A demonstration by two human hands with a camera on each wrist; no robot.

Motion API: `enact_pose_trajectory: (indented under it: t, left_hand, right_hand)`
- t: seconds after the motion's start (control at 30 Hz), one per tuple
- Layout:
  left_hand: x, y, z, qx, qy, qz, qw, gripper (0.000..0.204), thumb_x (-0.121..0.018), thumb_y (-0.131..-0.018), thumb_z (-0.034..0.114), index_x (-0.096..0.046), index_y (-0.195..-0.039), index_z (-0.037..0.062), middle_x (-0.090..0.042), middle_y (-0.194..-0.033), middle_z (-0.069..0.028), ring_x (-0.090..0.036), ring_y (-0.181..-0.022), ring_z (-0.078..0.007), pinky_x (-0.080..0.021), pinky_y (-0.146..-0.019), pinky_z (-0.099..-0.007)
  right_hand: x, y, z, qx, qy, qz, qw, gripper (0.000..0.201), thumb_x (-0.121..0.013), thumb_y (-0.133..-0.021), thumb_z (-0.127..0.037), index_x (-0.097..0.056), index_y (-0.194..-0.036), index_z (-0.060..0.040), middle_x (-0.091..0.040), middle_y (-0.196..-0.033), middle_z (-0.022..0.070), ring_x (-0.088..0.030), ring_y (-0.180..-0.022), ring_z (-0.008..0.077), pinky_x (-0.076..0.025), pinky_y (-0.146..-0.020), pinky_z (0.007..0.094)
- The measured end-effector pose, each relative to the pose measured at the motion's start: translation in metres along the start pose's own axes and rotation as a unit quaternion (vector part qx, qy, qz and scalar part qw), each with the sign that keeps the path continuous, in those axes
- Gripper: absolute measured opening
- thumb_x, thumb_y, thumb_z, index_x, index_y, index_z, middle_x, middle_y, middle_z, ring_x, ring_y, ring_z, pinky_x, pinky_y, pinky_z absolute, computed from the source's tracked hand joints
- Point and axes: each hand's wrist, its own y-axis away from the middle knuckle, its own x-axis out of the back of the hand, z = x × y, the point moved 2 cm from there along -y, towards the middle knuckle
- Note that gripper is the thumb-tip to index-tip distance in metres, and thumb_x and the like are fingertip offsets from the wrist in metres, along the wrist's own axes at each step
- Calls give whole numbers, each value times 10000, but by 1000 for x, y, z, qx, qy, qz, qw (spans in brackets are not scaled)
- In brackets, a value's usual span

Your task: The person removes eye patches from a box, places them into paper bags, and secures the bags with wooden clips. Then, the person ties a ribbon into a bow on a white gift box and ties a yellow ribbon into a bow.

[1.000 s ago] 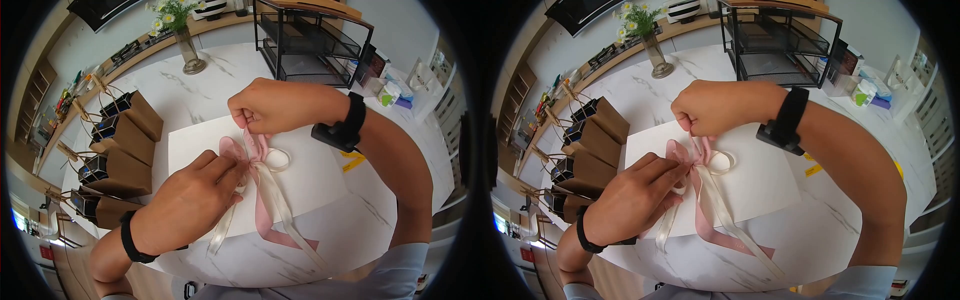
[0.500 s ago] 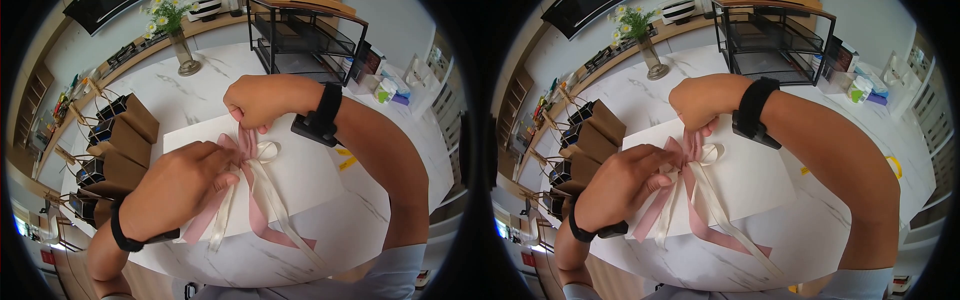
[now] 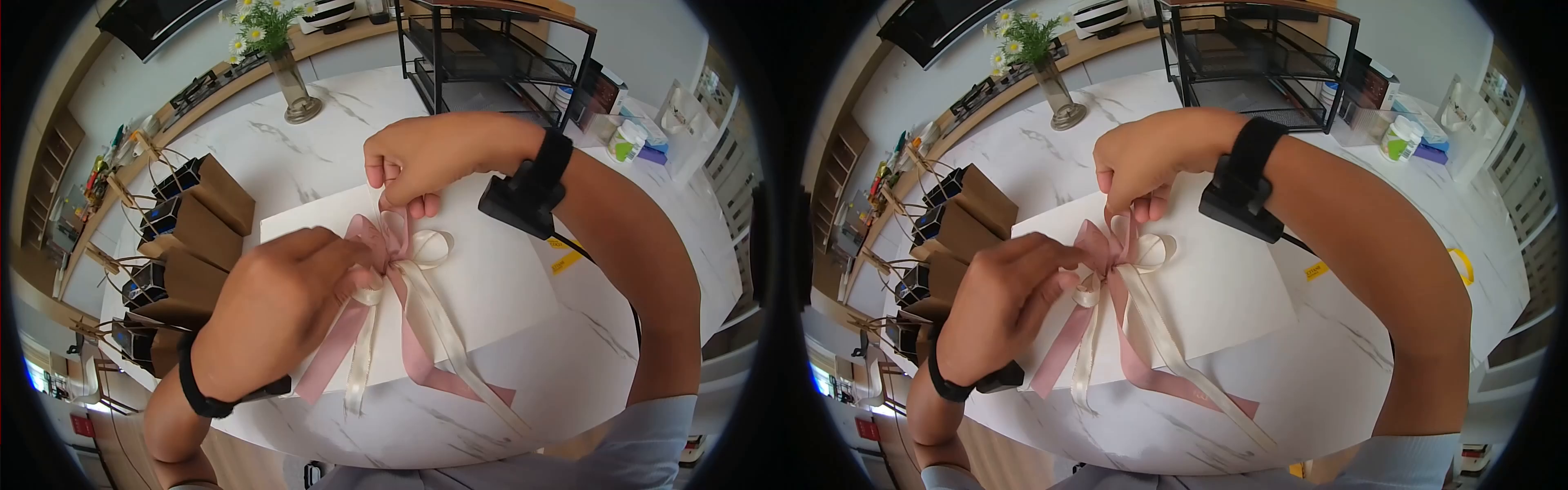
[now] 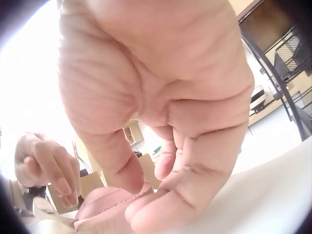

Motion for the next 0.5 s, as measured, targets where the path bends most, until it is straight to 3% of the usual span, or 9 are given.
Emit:
enact_pose_trajectory:
  t: [0.03, 0.13, 0.2, 0.23, 0.27, 0.33, 0.4, 0.47, 0.5]
  left_hand:
    - [-1, -2, -2, -6, 16, 29, 999, 224, -657, -889, -38, -713, -1100, 9, -644, -853, -167, -634, -775, -366, -508, -683, -405]
    - [-2, -3, -7, -28, 30, 32, 999, 293, -669, -848, -53, -720, -1125, 27, -650, -875, -152, -643, -791, -359, -516, -692, -398]
    - [-5, -3, -8, -44, 33, 25, 998, 335, -681, -816, -52, -725, -1137, 36, -659, -904, -140, -651, -815, -352, -526, -706, -396]
    - [-7, -2, -7, -68, 32, 14, 997, 378, -693, -784, -51, -729, -1148, 44, -668, -932, -128, -659, -838, -344, -537, -720, -393]
    - [-8, -3, -5, -66, 37, 18, 997, 378, -693, -784, -51, -729, -1148, 44, -668, -932, -128, -659, -838, -344, -537, -720, -393]
    - [-9, -3, 0, -97, -43, -21, 994, 413, -708, -748, -20, -739, -1154, 52, -683, -998, -108, -673, -890, -324, -560, -762, -389]
    - [-13, -1, -1, -107, -55, -22, 993, 393, -709, -754, -4, -743, -1142, 49, -685, -1007, -107, -677, -902, -317, -565, -772, -388]
    - [-20, 0, -3, -119, -69, -27, 990, 374, -711, -761, 12, -746, -1131, 47, -688, -1017, -106, -681, -914, -311, -571, -783, -387]
    - [-24, 1, -5, -121, -48, -18, 991, 354, -707, -767, 24, -750, -1117, 46, -689, -1018, -111, -682, -915, -311, -571, -785, -386]
  right_hand:
    - [2, 4, 4, -1, 1, 0, 1000, 206, -661, -881, -132, -620, -964, 51, -719, -845, 116, -699, -679, 169, -582, -648, 290]
    - [7, 15, 14, 23, -14, 34, 999, 161, -646, -882, -109, -618, -942, 38, -715, -864, 116, -698, -712, 174, -570, -646, 299]
    - [17, 30, 13, 88, 75, 161, 980, 149, -661, -864, -110, -620, -941, 11, -702, -830, 114, -692, -692, 206, -537, -623, 313]
    - [17, 37, 13, 159, 200, 211, 944, 120, -653, -842, -98, -615, -925, -19, -677, -793, 125, -664, -660, 257, -510, -603, 353]
    - [10, 46, 9, 157, 203, 204, 944, 120, -653, -842, -98, -615, -925, -19, -677, -793, 125, -664, -660, 257, -510, -603, 353]
    - [-15, 71, -1, 145, 191, 214, 947, 138, -657, -860, -41, -613, -988, -16, -643, -909, 96, -661, -678, 176, -554, -634, 317]
    - [-52, 96, -4, 182, 205, 210, 939, 206, -724, -848, -91, -658, -1036, -42, -666, -1005, 82, -679, -838, 206, -572, -731, 346]
    - [-86, 113, -11, 227, 272, 195, 914, 444, -805, -775, -204, -675, -1165, -36, -664, -1163, 106, -648, -1074, 254, -562, -873, 377]
    - [-100, 118, -11, 226, 271, 198, 915, 444, -805, -775, -204, -675, -1165, -36, -664, -1163, 106, -648, -1074, 254, -562, -873, 377]
